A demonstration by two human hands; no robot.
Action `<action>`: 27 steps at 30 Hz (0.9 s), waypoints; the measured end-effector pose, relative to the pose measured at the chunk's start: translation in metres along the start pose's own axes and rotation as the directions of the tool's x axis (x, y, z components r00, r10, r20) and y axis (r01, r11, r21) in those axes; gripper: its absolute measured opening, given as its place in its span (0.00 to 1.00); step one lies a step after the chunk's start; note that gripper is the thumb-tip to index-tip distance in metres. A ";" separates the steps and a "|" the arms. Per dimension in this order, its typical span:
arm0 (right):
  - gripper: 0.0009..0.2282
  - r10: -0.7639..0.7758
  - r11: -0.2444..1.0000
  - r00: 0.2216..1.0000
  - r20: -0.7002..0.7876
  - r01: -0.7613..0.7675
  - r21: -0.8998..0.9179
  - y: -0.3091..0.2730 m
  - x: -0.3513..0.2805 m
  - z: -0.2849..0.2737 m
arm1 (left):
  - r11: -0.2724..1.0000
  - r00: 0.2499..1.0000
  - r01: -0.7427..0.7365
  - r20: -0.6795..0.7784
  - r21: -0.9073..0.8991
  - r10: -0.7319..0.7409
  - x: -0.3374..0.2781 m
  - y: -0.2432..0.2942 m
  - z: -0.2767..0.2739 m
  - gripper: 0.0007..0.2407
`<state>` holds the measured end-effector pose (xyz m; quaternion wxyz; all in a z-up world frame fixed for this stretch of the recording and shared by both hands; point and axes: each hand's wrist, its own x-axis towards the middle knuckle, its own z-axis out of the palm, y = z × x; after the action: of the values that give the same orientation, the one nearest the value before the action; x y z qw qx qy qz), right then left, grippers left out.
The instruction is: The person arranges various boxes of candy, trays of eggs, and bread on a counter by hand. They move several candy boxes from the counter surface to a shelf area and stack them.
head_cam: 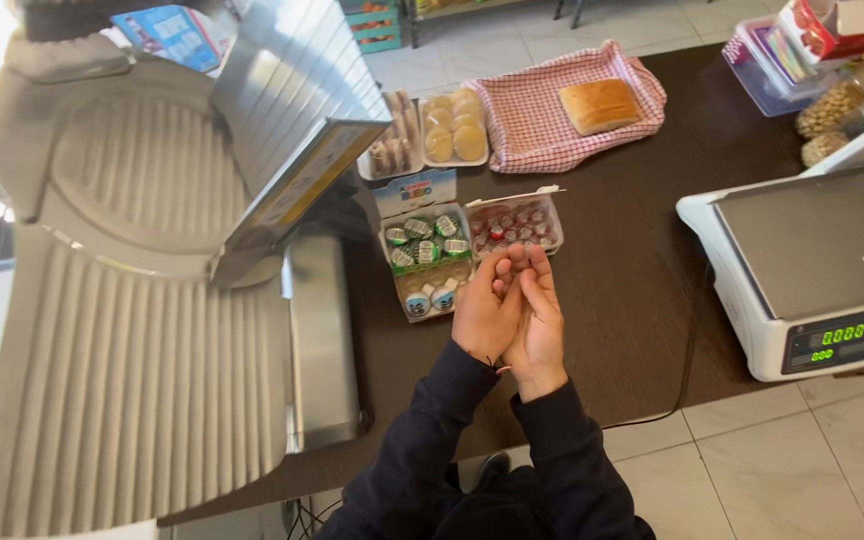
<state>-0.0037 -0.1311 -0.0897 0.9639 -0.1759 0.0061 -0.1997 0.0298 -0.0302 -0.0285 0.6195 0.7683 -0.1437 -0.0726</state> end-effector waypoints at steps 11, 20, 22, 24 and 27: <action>0.15 0.387 0.642 0.899 -0.203 -0.421 -0.641 -0.114 0.090 -0.083 | 0.953 0.967 0.232 0.062 0.197 -0.248 0.059 -0.034 0.073 0.16; 0.28 0.214 0.133 0.829 -0.516 -0.548 -0.826 -0.146 0.195 -0.209 | 0.840 0.873 0.488 -0.126 0.237 -0.472 0.024 -0.135 0.107 0.13; 0.36 0.176 -0.076 0.858 -0.483 -0.478 -0.875 -0.142 0.222 -0.245 | 0.820 0.840 0.536 -0.219 0.201 -0.496 0.018 -0.140 0.101 0.12; 0.45 0.145 -0.277 0.890 -0.431 -0.382 -0.882 -0.134 0.236 -0.249 | 0.798 0.799 0.580 -0.304 0.164 -0.519 0.011 -0.142 0.088 0.11; 0.47 0.247 -0.464 0.878 -0.411 -0.265 -0.845 -0.122 0.249 -0.213 | 0.814 0.730 0.572 -0.519 0.107 -0.445 0.010 -0.134 0.055 0.13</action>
<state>0.1616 -0.4041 -0.2333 0.4043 -0.8779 0.2155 0.1390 0.0412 -0.0585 -0.1703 0.4848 0.8458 0.2204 -0.0327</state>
